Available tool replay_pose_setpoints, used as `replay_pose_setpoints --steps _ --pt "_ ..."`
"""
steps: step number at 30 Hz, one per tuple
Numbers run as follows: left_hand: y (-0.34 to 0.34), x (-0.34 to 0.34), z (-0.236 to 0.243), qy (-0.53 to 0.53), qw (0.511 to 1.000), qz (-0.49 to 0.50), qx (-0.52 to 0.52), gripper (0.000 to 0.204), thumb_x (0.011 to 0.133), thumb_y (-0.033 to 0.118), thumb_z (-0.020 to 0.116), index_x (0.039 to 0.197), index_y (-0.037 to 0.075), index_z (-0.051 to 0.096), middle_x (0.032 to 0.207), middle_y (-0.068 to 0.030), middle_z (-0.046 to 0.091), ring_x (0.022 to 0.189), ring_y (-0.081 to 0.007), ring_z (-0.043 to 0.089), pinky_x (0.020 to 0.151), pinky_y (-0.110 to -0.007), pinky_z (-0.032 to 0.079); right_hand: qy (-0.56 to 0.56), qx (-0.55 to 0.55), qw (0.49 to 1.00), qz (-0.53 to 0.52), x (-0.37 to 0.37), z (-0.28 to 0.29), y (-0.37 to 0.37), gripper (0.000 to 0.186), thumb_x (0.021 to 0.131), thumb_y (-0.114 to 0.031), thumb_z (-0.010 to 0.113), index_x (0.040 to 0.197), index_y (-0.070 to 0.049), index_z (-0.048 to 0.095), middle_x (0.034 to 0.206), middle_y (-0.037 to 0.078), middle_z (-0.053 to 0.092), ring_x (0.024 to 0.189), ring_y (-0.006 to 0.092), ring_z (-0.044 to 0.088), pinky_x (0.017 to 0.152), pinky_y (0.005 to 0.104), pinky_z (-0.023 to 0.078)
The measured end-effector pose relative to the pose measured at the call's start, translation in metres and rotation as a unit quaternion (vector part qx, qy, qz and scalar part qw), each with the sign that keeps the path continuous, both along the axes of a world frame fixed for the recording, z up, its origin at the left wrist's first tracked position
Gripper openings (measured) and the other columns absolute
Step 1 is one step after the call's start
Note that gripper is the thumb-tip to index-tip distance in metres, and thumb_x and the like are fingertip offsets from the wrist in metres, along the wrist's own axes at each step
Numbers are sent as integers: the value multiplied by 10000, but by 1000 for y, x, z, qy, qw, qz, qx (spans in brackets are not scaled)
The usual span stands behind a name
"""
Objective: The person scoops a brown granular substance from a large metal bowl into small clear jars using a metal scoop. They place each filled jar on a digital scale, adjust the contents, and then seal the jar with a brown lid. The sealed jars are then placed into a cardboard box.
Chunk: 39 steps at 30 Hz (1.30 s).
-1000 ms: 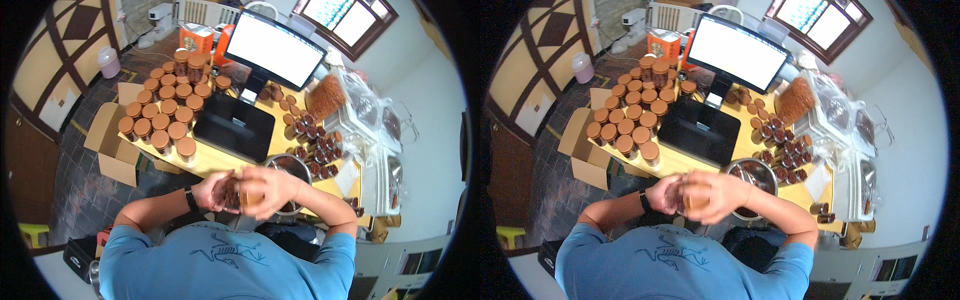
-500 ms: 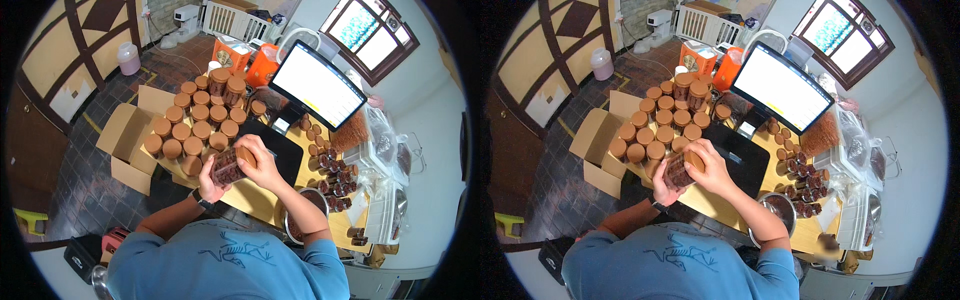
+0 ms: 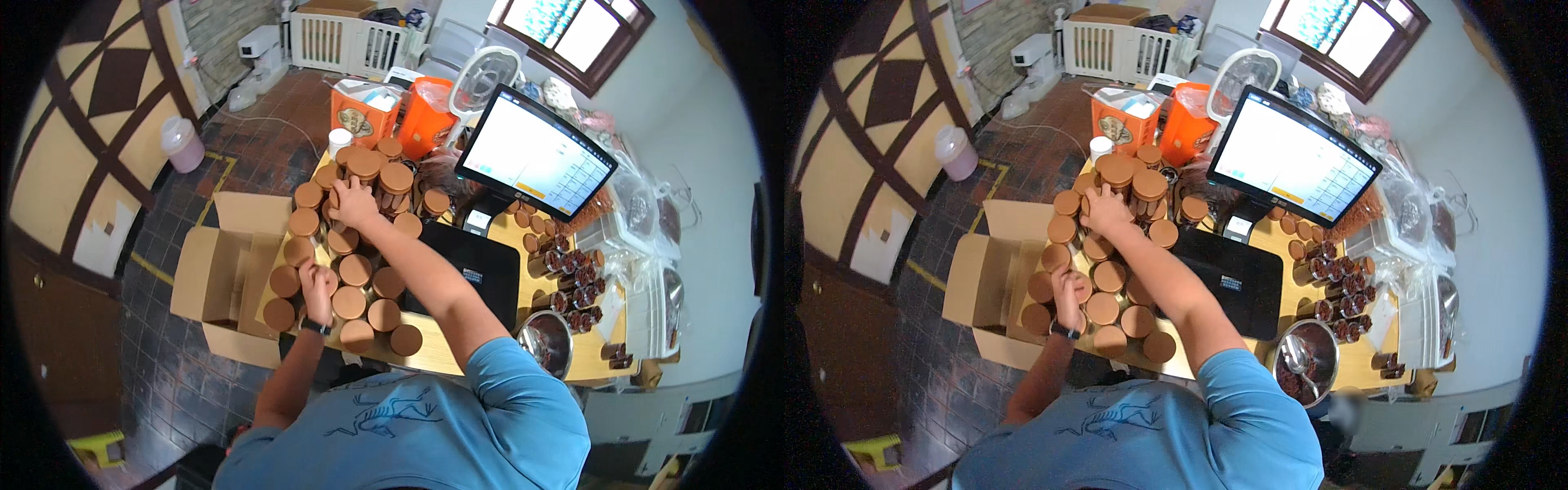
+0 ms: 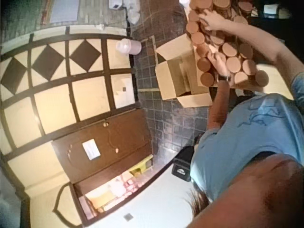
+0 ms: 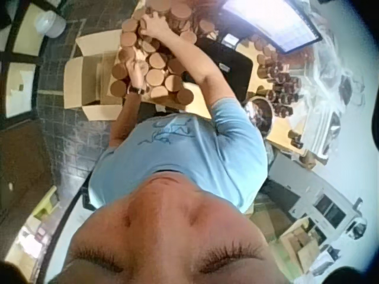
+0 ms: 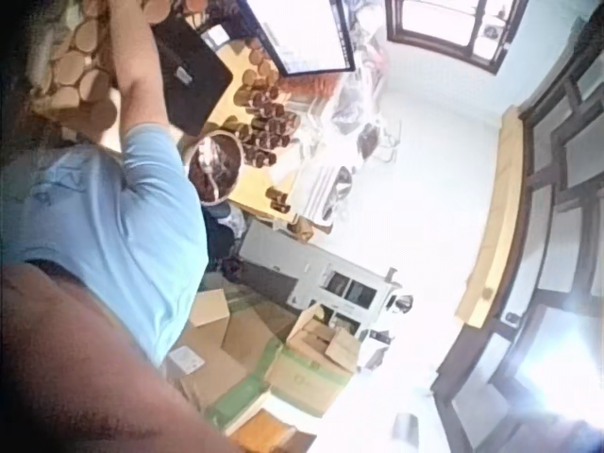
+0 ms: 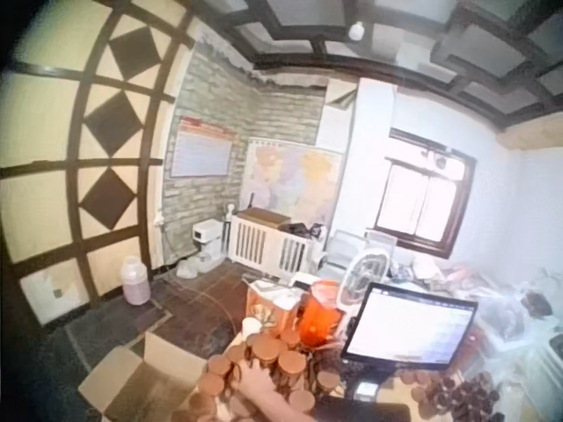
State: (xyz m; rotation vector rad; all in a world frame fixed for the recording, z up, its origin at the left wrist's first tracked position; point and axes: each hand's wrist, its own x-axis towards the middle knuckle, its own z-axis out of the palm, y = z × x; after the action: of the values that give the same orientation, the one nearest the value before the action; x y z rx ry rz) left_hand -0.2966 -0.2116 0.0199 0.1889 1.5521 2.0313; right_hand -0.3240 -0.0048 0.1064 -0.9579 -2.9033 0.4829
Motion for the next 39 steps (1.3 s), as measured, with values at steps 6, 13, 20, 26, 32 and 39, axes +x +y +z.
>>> replay_pose_setpoints --steps 6,13,20,26,32,39 --pt "-16 10 -21 13 998 -61 -14 284 959 160 512 1233 94 486 1095 -30 535 924 -126 540 754 -270 472 264 138 955 17 69 3 -41 660 801 -355 714 1344 -102 437 1267 218 441 1080 409 498 857 476 475" --pt "12 50 20 4 950 -311 -34 276 991 184 491 1235 59 454 989 -53 565 812 -129 584 712 -249 487 150 -96 976 -123 294 -45 -117 265 880 -301 647 913 -48 576 666 123 615 753 325 619 700 443 486" --pt "77 130 22 11 809 -584 -63 354 1031 255 400 1009 -12 633 932 -107 661 809 -126 603 692 -261 491 203 59 937 -279 443 -12 -90 550 723 -10 640 1254 -51 503 1124 168 573 1114 375 526 1009 428 405" --pt "108 224 30 54 816 -575 -6 574 821 -58 621 1346 81 435 1159 -70 536 895 -125 603 745 -236 506 136 81 864 -478 582 -53 37 563 779 -131 701 1258 10 442 1147 243 490 1083 426 481 940 476 422" --pt "120 298 11 -4 820 -557 -132 372 912 32 580 1266 92 482 1094 -67 574 872 -135 601 762 -263 509 2 -11 834 -552 651 -85 153 1101 650 -438 845 1461 4 246 1337 249 419 1238 408 422 1057 459 355" --pt "134 347 9 14 831 -534 -155 330 950 91 567 1266 96 473 1090 -63 603 842 -142 624 735 -269 515 128 28 865 -484 637 -109 227 1129 594 -392 886 1440 1 251 1335 265 428 1242 413 429 1051 453 370"
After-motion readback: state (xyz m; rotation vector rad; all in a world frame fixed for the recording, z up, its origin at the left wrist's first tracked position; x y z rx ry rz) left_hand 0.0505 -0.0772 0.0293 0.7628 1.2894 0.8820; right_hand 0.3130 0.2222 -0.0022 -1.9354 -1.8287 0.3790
